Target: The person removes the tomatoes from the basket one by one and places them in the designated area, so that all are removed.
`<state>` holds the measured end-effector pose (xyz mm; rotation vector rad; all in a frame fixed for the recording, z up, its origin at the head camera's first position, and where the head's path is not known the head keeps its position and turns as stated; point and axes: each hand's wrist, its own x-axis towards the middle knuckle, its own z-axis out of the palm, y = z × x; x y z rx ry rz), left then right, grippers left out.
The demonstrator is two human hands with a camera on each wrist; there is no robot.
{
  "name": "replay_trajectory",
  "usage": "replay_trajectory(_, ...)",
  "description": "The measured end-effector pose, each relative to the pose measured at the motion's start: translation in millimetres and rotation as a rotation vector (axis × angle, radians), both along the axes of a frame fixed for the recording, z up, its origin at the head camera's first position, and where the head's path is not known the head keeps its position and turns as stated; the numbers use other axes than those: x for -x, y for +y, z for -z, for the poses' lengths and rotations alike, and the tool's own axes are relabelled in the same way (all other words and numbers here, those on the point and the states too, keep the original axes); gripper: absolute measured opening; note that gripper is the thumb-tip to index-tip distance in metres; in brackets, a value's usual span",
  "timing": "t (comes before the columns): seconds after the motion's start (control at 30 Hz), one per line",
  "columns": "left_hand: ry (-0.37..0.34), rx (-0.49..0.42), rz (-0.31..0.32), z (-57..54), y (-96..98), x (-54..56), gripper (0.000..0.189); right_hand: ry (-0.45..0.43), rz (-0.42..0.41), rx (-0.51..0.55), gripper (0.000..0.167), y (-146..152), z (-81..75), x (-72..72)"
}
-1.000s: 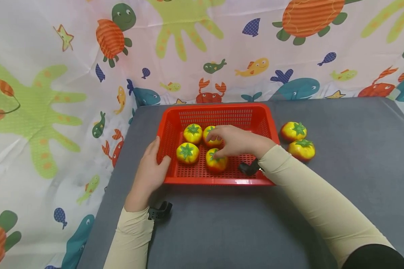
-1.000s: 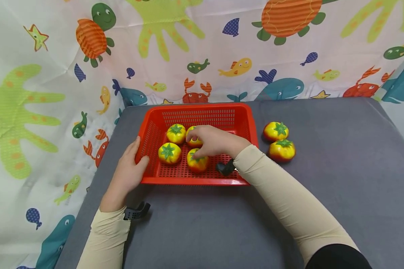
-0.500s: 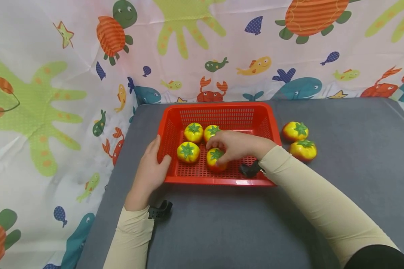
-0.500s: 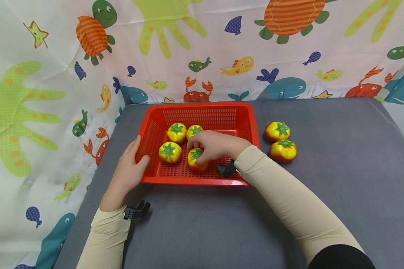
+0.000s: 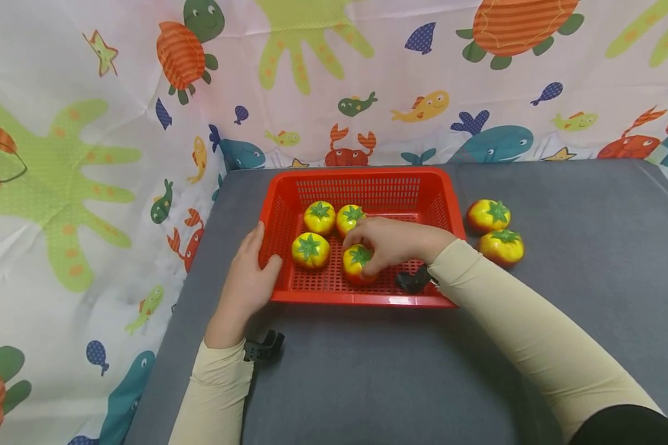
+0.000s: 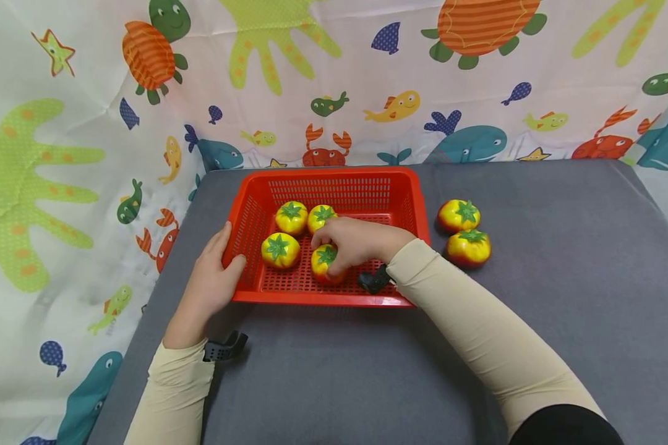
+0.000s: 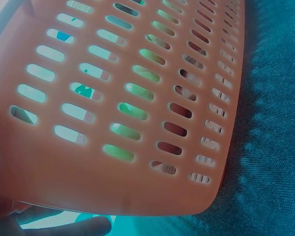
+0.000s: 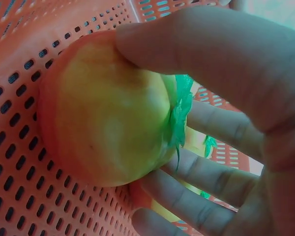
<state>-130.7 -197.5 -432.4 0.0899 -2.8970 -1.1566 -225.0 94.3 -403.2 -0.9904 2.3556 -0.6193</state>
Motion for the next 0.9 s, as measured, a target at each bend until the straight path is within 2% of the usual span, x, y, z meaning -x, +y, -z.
replay_trajectory(0.27,0.008,0.0,0.0,-1.5,0.2,1.1,0.079,0.015,-0.004,0.018,0.055,1.3,-1.5,0.5)
replay_trajectory(0.5,0.01,-0.005,-0.009,-2.2,0.5,0.6,0.079,0.03,0.025,0.034,0.057,2.7,-6.3,-1.5)
replay_trajectory(0.9,0.0,-0.004,-0.006,-3.4,1.1,0.8,0.08,-0.002,0.058,0.067,0.059,3.6,-13.2,-5.8)
